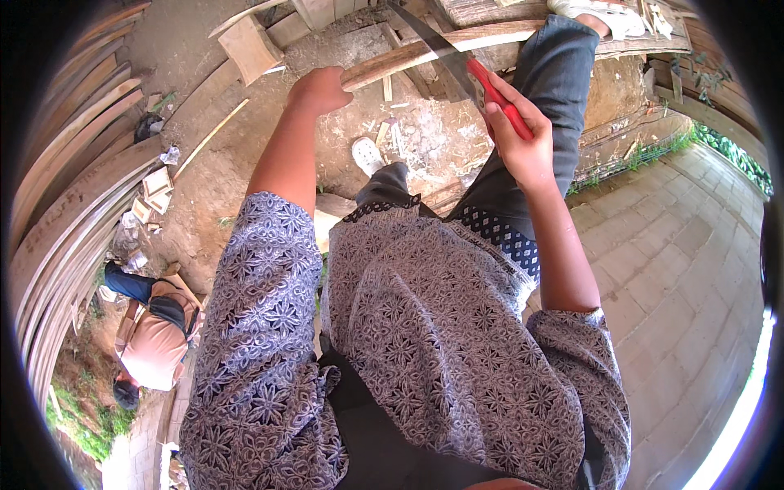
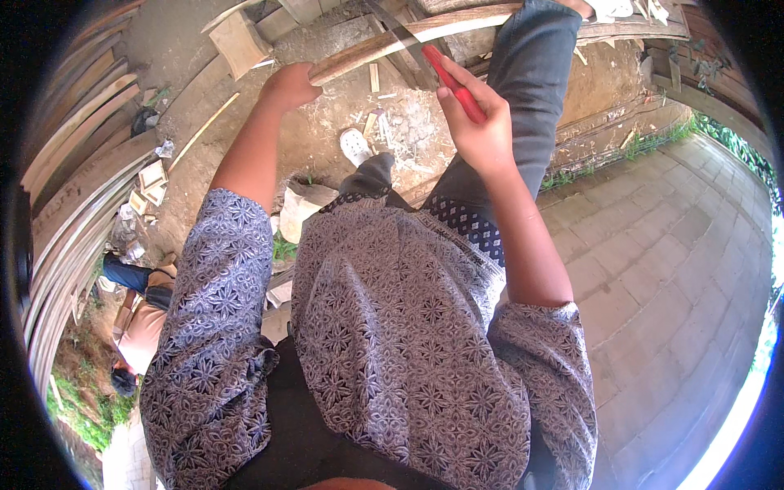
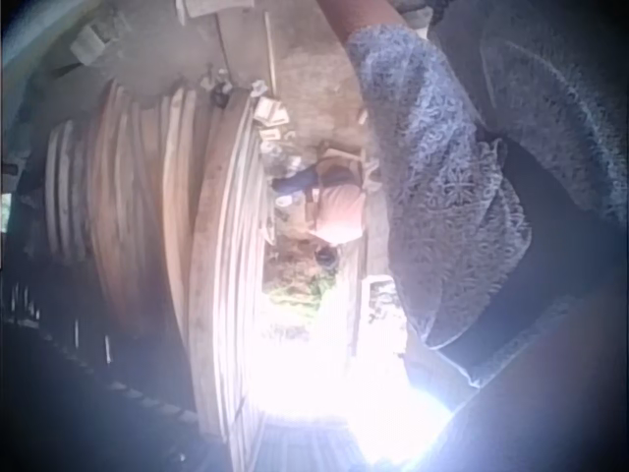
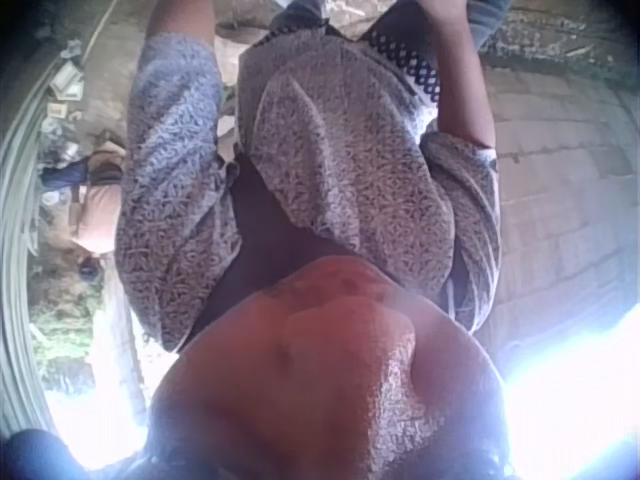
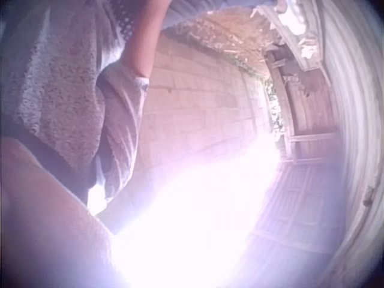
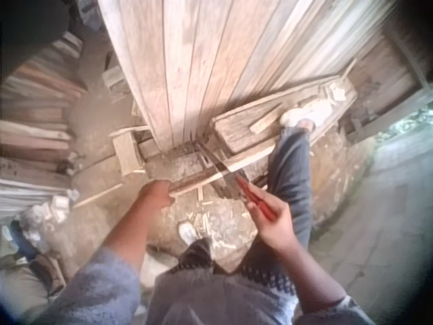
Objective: The person uses a hand saw to cut a small wooden plank resting on a workbench. After cutting, the person picks up the cut piece and places it with other cut pieces on the bench.
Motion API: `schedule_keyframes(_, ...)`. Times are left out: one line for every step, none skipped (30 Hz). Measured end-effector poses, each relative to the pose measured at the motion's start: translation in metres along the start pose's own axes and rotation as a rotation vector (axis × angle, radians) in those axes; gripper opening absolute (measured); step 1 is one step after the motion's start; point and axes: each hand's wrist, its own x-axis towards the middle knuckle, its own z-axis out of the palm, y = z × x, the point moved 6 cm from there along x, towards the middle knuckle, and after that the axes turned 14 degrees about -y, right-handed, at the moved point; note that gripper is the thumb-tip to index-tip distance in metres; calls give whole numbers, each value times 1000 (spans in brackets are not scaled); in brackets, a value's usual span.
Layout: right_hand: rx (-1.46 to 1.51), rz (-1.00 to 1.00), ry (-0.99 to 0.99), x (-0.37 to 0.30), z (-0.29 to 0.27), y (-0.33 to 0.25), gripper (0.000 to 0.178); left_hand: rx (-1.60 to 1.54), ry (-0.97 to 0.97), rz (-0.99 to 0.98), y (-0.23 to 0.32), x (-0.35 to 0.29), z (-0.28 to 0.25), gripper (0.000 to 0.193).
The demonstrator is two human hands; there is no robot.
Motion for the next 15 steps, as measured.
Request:
schedule_keyframes(-7,4,-1,0,-1,-1,40,0,-8,-1,1,0,0,53)
schedule_keyframes(-16,-11,-1,1,-1,-4,39,-3,-14,-6,1,-1,-1,53)
schedule_keyframes(-29,-31,0,2,-1,-6,39,-6,-21,-12,2,-3,-2,53)
schedule_keyframes(-42,-52,1,5,-2,-9,39,-10,-27,-19,1,-4,-1,53)
schedule_keyframes(-62,-75,7,7,-3,-10,38,-6,14,-9,2,-2,-2,49)
schedule_keyframes(-82,-98,14,11,-5,-12,37,-3,56,0,2,-1,-1,46)
schedule_keyframes(-83,-94,11,16,-6,-12,37,0,97,11,3,1,-1,42)
schedule_keyframes(-85,-88,4,24,-4,-14,37,-6,90,7,3,1,0,43)
schedule_keyframes(-84,-86,1,32,-3,-14,36,-8,86,4,3,2,0,43)
schedule_keyframes(-72,-95,10,40,-2,-8,36,-9,82,1,4,3,-1,43)
schedule_keyframes(-65,-51,-7,43,0,-10,36,-7,80,-5,3,1,-1,43)
schedule_keyframes(-58,-7,-24,47,2,-15,36,-4,78,-11,2,-2,-3,44)
schedule_keyframes(-52,38,-41,49,4,-17,36,-1,75,-16,2,-4,-4,44)
schedule_keyframes(-48,-17,-31,47,4,-18,36,-1,75,-10,3,-4,-5,43)
schedule_keyframes(-50,-36,-10,41,2,-14,36,-1,74,-4,5,-4,-5,43)
